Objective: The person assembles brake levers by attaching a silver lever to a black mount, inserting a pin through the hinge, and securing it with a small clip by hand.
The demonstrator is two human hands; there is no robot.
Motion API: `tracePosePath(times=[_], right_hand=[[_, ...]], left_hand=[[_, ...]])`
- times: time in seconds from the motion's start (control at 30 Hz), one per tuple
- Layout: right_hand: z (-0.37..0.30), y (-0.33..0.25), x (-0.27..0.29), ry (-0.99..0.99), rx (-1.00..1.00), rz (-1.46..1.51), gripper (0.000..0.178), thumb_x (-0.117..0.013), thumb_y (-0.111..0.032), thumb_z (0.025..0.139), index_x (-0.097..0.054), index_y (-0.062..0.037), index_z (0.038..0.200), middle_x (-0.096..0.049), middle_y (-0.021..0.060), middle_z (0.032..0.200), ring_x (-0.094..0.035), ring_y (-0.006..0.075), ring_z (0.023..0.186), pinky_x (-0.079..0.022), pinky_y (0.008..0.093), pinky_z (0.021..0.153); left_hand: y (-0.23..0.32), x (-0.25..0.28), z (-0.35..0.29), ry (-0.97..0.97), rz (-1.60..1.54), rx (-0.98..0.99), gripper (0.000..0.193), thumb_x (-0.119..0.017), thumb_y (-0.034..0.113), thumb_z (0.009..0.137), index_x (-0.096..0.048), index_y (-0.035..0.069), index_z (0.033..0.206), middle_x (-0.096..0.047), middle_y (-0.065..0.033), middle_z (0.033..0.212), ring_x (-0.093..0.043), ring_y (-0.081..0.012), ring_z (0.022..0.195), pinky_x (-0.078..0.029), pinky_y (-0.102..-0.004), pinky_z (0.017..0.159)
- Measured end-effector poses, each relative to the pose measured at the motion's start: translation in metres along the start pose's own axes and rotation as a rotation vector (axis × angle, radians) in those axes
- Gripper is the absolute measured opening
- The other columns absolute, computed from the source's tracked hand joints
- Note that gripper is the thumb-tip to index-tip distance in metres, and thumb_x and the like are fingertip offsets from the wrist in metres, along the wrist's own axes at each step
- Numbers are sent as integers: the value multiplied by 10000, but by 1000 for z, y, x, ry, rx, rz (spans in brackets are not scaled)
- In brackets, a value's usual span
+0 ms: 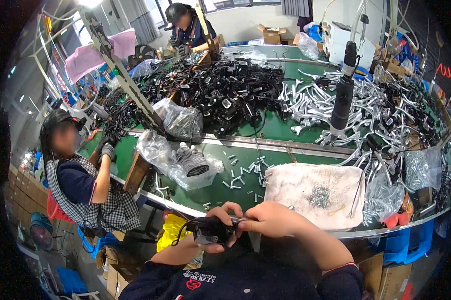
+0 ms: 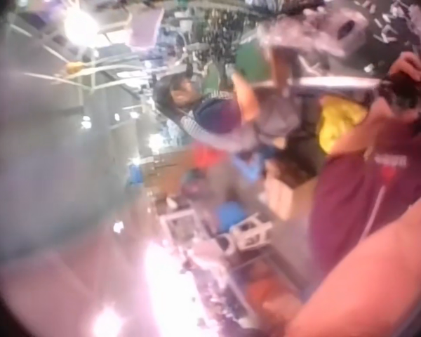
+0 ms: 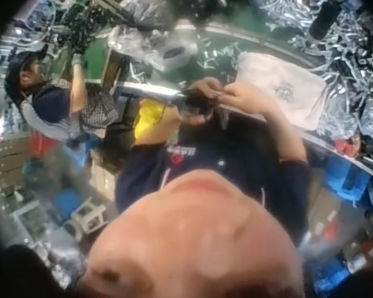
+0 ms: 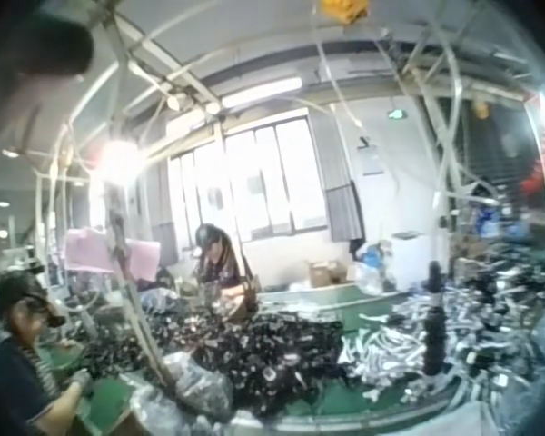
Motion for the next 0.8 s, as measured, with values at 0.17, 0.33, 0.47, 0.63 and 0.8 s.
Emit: tracePosePath(times=[0.17, 0.33, 0.47, 0.63, 0.8], right_hand=[[3, 11, -8, -71, 27, 86, 411, -492, -411, 803, -590, -12, 799, -572, 164, 673, -557, 304, 637, -419, 363, 584], [5, 5, -5, -86, -39, 29, 408, -500, -411, 801, -590, -13, 791, -567, 164, 655, -557, 296, 619, -421, 356, 572], [6, 3, 6, 47, -18, -46, 368, -509, -379, 801, -590, -20, 787, -568, 161, 661, -559, 283, 618, -424, 351, 571], [3, 8, 53, 438, 78, 30, 232, -581, -248, 753, -576, -18, 780, -570, 147, 666, -560, 237, 609, -424, 322, 563], [45, -24, 128, 739, 216, 67, 304, -581, -181, 735, -554, 22, 959, -587, 159, 717, -547, 221, 552, -412, 304, 535]], left_hand=[[-9, -8, 3, -90, -100, -101, 468, -669, 53, 634, -414, 111, 1023, -300, -159, 1128, -506, -218, 847, -505, -231, 579], [-21, -5, -5, 11, -274, -104, 438, -648, 94, 650, -393, 105, 1006, -332, -138, 1128, -461, -206, 862, -434, -254, 595], [-17, 5, 0, 28, -275, -165, 458, -646, 83, 637, -378, 105, 1008, -342, -123, 1118, -455, -182, 801, -402, -289, 655], [-6, 15, 0, 76, -378, -181, 485, -662, 78, 634, -380, 103, 1028, -337, -112, 1098, -441, -180, 790, -382, -284, 628], [-12, 27, -10, 141, -413, -129, 475, -669, 82, 620, -401, 121, 1010, -352, -108, 1077, -437, -199, 777, -379, -297, 597]])
Point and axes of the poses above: each hand's wrist, its own z-axis towards the middle knuckle, its own x-axis out of the back of the hand, y = z × x, the point moved 6 cm from there along z, towards the middle knuckle
